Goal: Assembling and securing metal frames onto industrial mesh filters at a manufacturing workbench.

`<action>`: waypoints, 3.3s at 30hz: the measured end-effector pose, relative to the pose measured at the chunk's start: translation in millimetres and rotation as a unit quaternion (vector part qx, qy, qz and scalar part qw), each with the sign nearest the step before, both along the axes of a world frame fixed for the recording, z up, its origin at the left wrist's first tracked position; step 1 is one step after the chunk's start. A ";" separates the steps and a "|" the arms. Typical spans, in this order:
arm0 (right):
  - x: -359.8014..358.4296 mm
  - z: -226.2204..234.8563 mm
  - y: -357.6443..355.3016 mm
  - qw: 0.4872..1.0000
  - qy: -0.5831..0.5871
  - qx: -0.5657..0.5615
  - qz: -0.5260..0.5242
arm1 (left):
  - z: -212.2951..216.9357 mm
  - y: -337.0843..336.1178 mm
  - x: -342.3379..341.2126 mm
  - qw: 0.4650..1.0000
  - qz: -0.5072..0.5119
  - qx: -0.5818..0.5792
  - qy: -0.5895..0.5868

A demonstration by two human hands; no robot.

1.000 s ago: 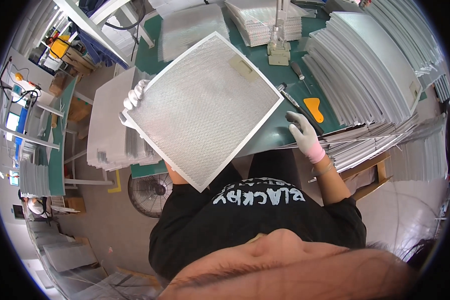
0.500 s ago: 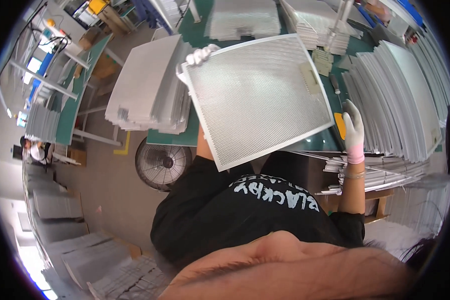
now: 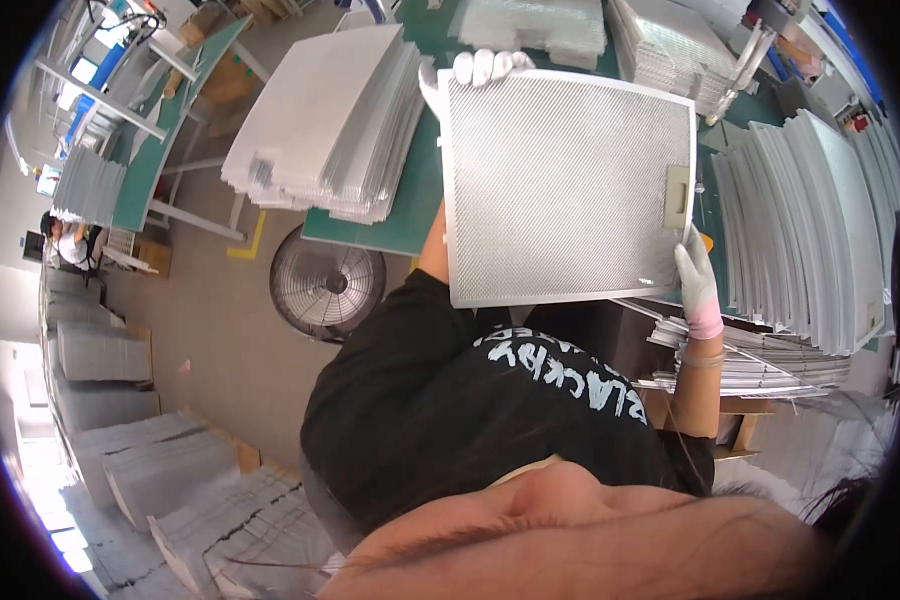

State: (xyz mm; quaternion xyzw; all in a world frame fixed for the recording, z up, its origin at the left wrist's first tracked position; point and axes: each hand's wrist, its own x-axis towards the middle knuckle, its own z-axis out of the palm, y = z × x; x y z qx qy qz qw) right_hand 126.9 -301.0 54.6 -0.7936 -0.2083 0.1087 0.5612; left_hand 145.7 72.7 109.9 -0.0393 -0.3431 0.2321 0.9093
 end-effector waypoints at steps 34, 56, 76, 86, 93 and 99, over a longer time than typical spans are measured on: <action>-39.7 -22.4 21.7 0.997 0.076 -0.008 0.001 | 29.8 -13.7 -35.3 0.890 0.299 0.338 0.071; -101.7 13.9 -70.6 0.958 -0.087 0.172 -0.214 | 3.3 -66.5 -32.3 0.980 -0.141 0.118 0.081; 3.2 172.6 -277.6 0.834 -0.164 0.259 -0.459 | 10.2 172.0 -262.2 -0.143 0.516 0.655 0.533; 16.6 186.3 -279.6 0.852 -0.158 -0.012 -0.499 | 51.2 135.9 -240.2 -0.108 0.409 0.701 0.574; -25.1 213.6 -202.0 0.765 -0.241 -0.223 -0.554 | 92.3 195.7 -272.1 0.154 0.393 0.649 0.633; -73.3 140.3 -119.7 0.832 -0.414 -0.220 -0.298 | 150.3 209.7 -303.0 0.254 0.458 0.588 0.616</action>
